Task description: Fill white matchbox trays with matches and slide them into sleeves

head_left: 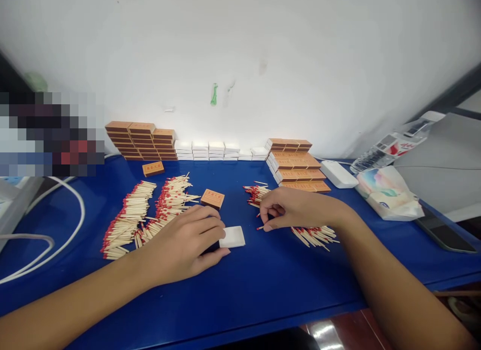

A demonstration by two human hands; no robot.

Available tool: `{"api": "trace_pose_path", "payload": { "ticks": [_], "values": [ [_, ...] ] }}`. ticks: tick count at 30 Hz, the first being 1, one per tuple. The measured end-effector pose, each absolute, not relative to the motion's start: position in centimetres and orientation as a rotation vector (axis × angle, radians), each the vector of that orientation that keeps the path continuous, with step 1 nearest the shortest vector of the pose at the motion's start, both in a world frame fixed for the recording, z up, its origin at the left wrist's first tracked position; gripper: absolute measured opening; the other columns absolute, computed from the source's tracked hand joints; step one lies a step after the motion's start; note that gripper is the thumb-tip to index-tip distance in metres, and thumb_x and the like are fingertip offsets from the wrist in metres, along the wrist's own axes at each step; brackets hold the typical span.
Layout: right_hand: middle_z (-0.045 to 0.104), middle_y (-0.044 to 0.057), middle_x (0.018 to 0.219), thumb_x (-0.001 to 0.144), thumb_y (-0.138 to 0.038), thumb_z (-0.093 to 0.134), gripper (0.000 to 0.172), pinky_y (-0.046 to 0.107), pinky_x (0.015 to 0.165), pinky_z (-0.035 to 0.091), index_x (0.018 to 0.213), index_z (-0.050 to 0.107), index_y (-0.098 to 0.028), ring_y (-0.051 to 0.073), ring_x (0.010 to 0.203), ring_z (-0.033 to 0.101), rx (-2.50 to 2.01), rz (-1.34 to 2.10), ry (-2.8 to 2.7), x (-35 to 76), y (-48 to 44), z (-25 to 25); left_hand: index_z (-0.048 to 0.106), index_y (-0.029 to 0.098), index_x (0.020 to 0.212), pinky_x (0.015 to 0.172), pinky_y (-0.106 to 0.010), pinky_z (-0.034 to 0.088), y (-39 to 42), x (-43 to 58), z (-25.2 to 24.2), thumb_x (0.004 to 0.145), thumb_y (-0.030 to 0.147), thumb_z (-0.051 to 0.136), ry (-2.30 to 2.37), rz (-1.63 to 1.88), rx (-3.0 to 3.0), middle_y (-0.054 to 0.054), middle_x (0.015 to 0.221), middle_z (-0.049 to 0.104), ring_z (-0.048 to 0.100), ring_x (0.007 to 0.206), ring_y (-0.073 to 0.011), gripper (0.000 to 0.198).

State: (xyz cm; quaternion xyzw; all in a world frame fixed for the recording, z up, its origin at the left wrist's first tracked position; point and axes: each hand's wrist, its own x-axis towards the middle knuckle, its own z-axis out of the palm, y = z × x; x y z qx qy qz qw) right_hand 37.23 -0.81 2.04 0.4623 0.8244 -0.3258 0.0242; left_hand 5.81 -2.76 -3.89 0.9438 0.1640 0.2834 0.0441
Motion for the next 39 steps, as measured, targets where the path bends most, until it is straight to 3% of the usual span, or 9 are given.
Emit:
{"api": "trace_pose_path", "payload": {
  "ticks": [9,13,21,28,39],
  "values": [
    [0.065,0.0,0.078,0.096,-0.042,0.071,0.023,0.031,0.06,0.034,0.085,0.073,-0.022,0.016,0.066,0.052,1.529,-0.979,2.596,38.6,-0.6,2.5,0.072,0.017,0.106,0.093,-0.042,0.06,-2.7,5.8,-4.1,0.104,0.028,0.072,0.475,0.865,2.895,-0.007,0.104,0.076,0.072,0.107,-0.0262,0.011],
    [0.058,-0.001,0.074,0.095,-0.041,0.072,0.023,0.031,0.06,0.032,0.081,0.071,-0.023,0.015,0.064,0.046,1.521,-0.942,2.606,38.3,-0.5,2.0,0.071,0.017,0.106,0.094,-0.042,0.06,-2.7,5.8,-4.1,0.105,0.028,0.072,0.474,0.866,2.891,-0.007,0.103,0.076,0.071,0.107,-0.026,0.011],
    [0.052,-0.003,0.076,0.093,-0.039,0.075,0.017,0.031,0.063,0.033,0.088,0.068,-0.024,0.015,0.068,0.046,1.573,-0.935,2.628,37.9,-0.4,2.0,0.07,0.017,0.112,0.092,-0.041,0.06,-2.9,5.8,-3.7,0.104,0.028,0.072,0.482,0.87,2.885,-0.007,0.105,0.077,0.072,0.104,-0.0256,0.014],
    [0.05,-0.004,0.077,0.093,-0.04,0.075,0.022,0.031,0.063,0.033,0.086,0.061,-0.024,0.015,0.069,0.044,1.581,-0.936,2.663,37.6,-0.4,1.9,0.07,0.017,0.117,0.089,-0.04,0.059,-2.9,5.9,-3.5,0.104,0.028,0.072,0.508,0.86,2.881,-0.007,0.104,0.077,0.072,0.103,-0.0257,0.017],
    [0.061,0.0,0.075,0.098,-0.043,0.068,0.024,0.032,0.062,0.034,0.088,0.076,-0.022,0.016,0.066,0.05,1.548,-0.813,2.64,37.5,-0.5,1.6,0.07,0.017,0.119,0.088,-0.04,0.06,-2.9,5.9,-3.6,0.105,0.029,0.071,0.509,0.868,2.886,-0.008,0.104,0.077,0.073,0.102,-0.0255,0.018]
  ]
}}
